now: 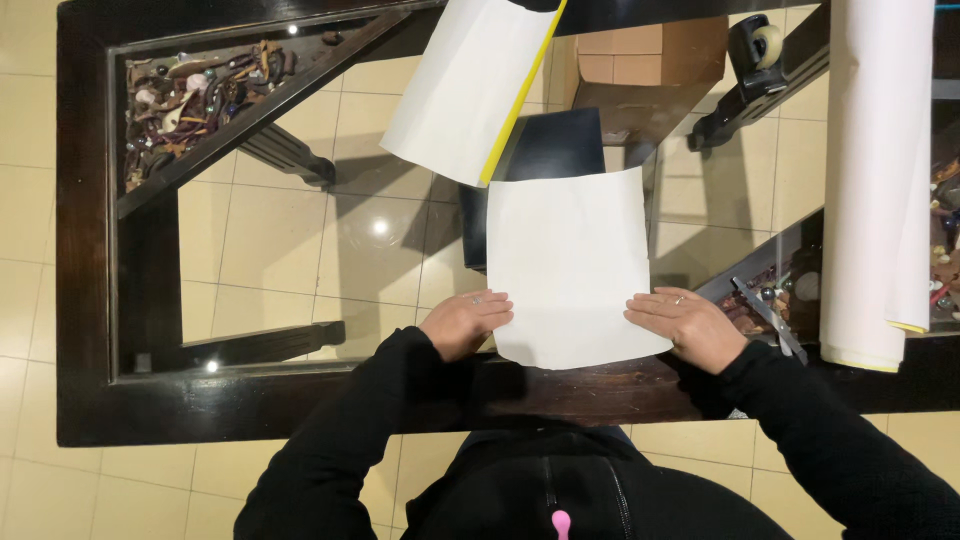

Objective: The person uses scissors to cut a large sheet of white and yellow sticker paper into smaller rectangular pieces on a glass-topped table, then applies small pieces of clear tape to one of the sheets using a tape dispenser.

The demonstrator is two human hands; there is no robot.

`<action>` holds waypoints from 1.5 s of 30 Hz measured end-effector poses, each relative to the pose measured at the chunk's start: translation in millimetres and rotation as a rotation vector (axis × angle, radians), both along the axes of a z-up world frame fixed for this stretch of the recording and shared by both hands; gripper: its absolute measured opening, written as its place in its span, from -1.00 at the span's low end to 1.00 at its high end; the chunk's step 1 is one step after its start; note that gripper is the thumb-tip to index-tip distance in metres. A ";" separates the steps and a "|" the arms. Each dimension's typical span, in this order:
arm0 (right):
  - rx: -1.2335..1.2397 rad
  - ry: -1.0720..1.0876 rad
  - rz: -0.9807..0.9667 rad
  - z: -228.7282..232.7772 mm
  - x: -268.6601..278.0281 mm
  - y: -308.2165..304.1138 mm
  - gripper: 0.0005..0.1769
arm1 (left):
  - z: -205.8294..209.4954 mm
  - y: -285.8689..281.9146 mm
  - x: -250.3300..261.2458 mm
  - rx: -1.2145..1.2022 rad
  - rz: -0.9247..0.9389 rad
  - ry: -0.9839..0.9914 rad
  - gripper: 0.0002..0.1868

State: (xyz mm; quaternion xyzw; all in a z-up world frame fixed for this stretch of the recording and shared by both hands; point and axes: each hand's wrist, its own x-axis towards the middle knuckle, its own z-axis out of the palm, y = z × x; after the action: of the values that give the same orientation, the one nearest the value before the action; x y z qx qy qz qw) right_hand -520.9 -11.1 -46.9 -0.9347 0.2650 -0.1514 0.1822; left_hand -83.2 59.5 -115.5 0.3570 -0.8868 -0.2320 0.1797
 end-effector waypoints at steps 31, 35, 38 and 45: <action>0.135 -0.003 -0.083 -8.3 15.5 38.2 -0.52 | 34.0 56.2 -9.7 -0.068 0.302 0.007 -0.63; 0.169 -0.012 -0.112 -6.2 15.7 38.9 -0.54 | 39.9 56.1 -10.2 -0.039 0.300 0.025 -0.57; 0.263 -0.064 -0.163 -0.6 17.5 39.4 -0.54 | 43.1 53.9 -7.7 0.018 0.307 0.065 -0.52; 0.685 -0.211 -0.649 -11.0 23.4 37.7 -0.79 | 78.8 37.3 -25.3 0.510 0.780 0.267 -0.69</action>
State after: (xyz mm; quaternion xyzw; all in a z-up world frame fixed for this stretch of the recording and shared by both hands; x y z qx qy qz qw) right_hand -497.5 26.6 -57.9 -0.6694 0.5577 -0.1985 0.4487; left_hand -108.5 96.9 -36.7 0.6625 -0.5710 -0.4012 0.2722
